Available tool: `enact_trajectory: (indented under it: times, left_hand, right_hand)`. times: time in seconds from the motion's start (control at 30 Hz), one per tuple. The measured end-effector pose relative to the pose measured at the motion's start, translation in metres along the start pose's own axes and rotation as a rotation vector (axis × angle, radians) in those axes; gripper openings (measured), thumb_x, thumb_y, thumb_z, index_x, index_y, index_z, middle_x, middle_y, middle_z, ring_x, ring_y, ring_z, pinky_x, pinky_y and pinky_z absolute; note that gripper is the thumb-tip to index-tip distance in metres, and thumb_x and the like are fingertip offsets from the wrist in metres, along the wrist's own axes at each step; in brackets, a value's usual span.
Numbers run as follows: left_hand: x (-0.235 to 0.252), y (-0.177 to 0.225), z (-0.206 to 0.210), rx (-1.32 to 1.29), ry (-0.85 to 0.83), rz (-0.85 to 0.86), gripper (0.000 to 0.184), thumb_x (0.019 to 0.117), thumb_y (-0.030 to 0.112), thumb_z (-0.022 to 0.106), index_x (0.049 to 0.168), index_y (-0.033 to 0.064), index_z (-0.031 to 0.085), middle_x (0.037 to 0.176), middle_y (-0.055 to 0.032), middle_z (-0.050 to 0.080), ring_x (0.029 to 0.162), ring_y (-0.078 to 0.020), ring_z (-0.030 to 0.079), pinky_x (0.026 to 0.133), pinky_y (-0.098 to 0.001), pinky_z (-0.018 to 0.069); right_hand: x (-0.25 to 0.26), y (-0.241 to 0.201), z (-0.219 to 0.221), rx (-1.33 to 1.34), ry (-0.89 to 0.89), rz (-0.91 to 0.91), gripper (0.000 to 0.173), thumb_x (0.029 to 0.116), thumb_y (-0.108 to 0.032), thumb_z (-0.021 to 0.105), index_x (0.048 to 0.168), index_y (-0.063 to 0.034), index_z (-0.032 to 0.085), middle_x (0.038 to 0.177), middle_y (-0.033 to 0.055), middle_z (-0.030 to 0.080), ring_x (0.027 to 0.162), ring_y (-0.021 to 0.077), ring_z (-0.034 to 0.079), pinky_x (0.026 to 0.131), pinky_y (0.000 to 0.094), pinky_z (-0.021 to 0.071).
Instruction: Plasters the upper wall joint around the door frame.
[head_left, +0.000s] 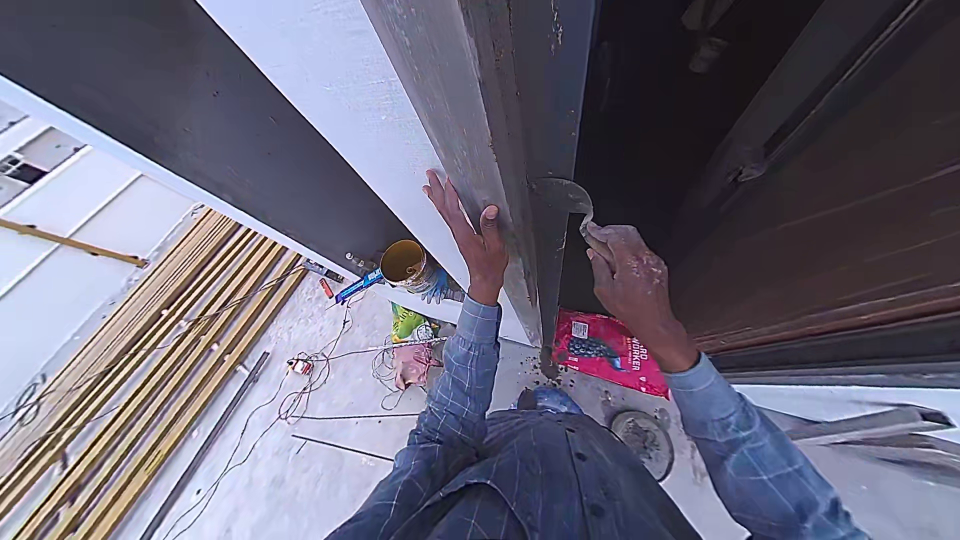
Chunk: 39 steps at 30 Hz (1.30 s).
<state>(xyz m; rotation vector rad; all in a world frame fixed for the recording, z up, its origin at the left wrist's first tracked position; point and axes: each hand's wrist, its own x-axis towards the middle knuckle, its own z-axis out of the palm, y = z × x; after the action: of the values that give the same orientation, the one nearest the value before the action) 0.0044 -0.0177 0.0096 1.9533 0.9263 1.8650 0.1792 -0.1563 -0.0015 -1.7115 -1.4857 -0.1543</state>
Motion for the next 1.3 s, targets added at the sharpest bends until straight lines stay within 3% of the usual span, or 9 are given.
enact_trajectory:
  times: [0.13, 0.2, 0.43, 0.6, 0.7, 0.9, 1.03, 1.13, 1.3]
  left_hand:
    - [-0.001, 0.002, -0.003, -0.008, -0.014, -0.001, 0.078, 0.1054, 0.047, 0.048, 0.161, 0.0006, 0.018, 0.17, -0.019, 0.008, 0.157, -0.0285, 0.013, 0.126, -0.0438, 0.0207]
    - [-0.001, 0.004, -0.002, -0.023, -0.017, -0.017, 0.078, 0.1071, 0.043, 0.046, 0.161, 0.0004, 0.011, 0.169, -0.0188, 0.01, 0.155, -0.0228, 0.02, 0.125, -0.0378, 0.0268]
    - [0.011, -0.006, -0.002, -0.041, -0.028, 0.1, 0.076, 0.1084, 0.038, 0.042, 0.155, -0.0066, 0.002, 0.159, -0.0214, 0.027, 0.145, -0.0195, 0.038, 0.118, -0.0348, 0.038]
    - [0.014, -0.005, 0.004, 0.004, 0.016, 0.18, 0.074, 0.1081, 0.036, 0.036, 0.153, -0.012, 0.001, 0.157, -0.0226, 0.026, 0.146, -0.0177, 0.035, 0.12, -0.0316, 0.0333]
    - [0.015, -0.012, 0.008, 0.118, 0.006, 0.302, 0.084, 0.1076, 0.055, 0.023, 0.156, -0.0063, -0.008, 0.164, -0.0239, 0.011, 0.153, -0.0229, 0.022, 0.124, -0.0363, 0.0249]
    - [0.025, -0.016, 0.018, 0.007, -0.027, 0.419, 0.07, 0.1108, 0.04, 0.018, 0.156, -0.0043, -0.011, 0.165, -0.0256, 0.009, 0.152, -0.0333, 0.021, 0.124, -0.0466, 0.0232]
    - [0.025, -0.016, 0.021, -0.078, 0.001, 0.335, 0.065, 0.1115, 0.041, 0.018, 0.159, 0.0027, -0.005, 0.161, -0.0198, 0.025, 0.147, -0.0314, 0.034, 0.118, -0.0494, 0.035]
    - [0.023, -0.014, 0.022, -0.106, -0.025, 0.324, 0.064, 0.1112, 0.04, 0.021, 0.156, -0.0022, 0.003, 0.152, -0.022, 0.038, 0.138, -0.0313, 0.045, 0.111, -0.0508, 0.043]
    - [0.02, -0.009, 0.022, -0.16, -0.04, 0.212, 0.061, 0.1106, 0.038, 0.022, 0.15, -0.0088, 0.019, 0.134, -0.0215, 0.052, 0.121, -0.0275, 0.056, 0.1, -0.0485, 0.0505]
  right_hand:
    - [-0.097, 0.044, 0.048, 0.092, -0.256, 0.39, 0.04, 0.1015, -0.022, 0.054, 0.138, -0.0056, 0.062, 0.125, 0.0184, 0.069, 0.108, 0.0385, 0.07, 0.089, 0.0603, 0.0547]
    - [-0.121, 0.033, 0.055, 0.322, -0.174, 0.455, 0.047, 0.1034, -0.032, 0.047, 0.137, -0.0018, 0.058, 0.113, 0.0148, 0.072, 0.098, 0.0278, 0.071, 0.085, 0.0496, 0.0576]
    - [-0.075, -0.047, 0.059, 0.884, 0.042, 0.415, 0.043, 0.1064, -0.033, 0.048, 0.134, -0.0022, 0.059, 0.099, 0.0056, 0.073, 0.087, 0.009, 0.068, 0.08, 0.0283, 0.0574]
    - [-0.023, -0.075, 0.048, 0.819, 0.142, 0.176, 0.034, 0.1054, -0.021, 0.051, 0.134, -0.0085, 0.066, 0.105, 0.0068, 0.074, 0.087, 0.0168, 0.071, 0.074, 0.0367, 0.0595]
    - [-0.037, -0.057, 0.081, 0.777, 0.138, 0.287, 0.034, 0.1053, -0.022, 0.051, 0.132, -0.0085, 0.067, 0.106, 0.0072, 0.075, 0.089, 0.0193, 0.073, 0.076, 0.0395, 0.0602]
    - [-0.129, 0.006, 0.16, 0.775, -0.071, 0.61, 0.038, 0.1067, -0.03, 0.048, 0.134, -0.013, 0.067, 0.113, 0.0089, 0.075, 0.102, 0.0253, 0.073, 0.09, 0.0504, 0.0578]
    - [-0.204, 0.06, 0.224, 0.751, -0.275, 0.844, 0.04, 0.1079, -0.029, 0.044, 0.14, -0.0135, 0.061, 0.118, 0.0124, 0.074, 0.109, 0.0307, 0.071, 0.097, 0.056, 0.0529]
    - [-0.258, 0.101, 0.278, 0.675, -0.435, 1.038, 0.038, 0.1089, -0.025, 0.046, 0.142, -0.0104, 0.057, 0.112, 0.0227, 0.072, 0.103, 0.044, 0.069, 0.09, 0.0666, 0.0508]
    - [-0.282, 0.128, 0.306, 0.664, -0.522, 1.248, 0.039, 0.1103, -0.028, 0.044, 0.143, -0.0075, 0.052, 0.105, 0.0245, 0.071, 0.1, 0.0454, 0.068, 0.088, 0.0656, 0.051]
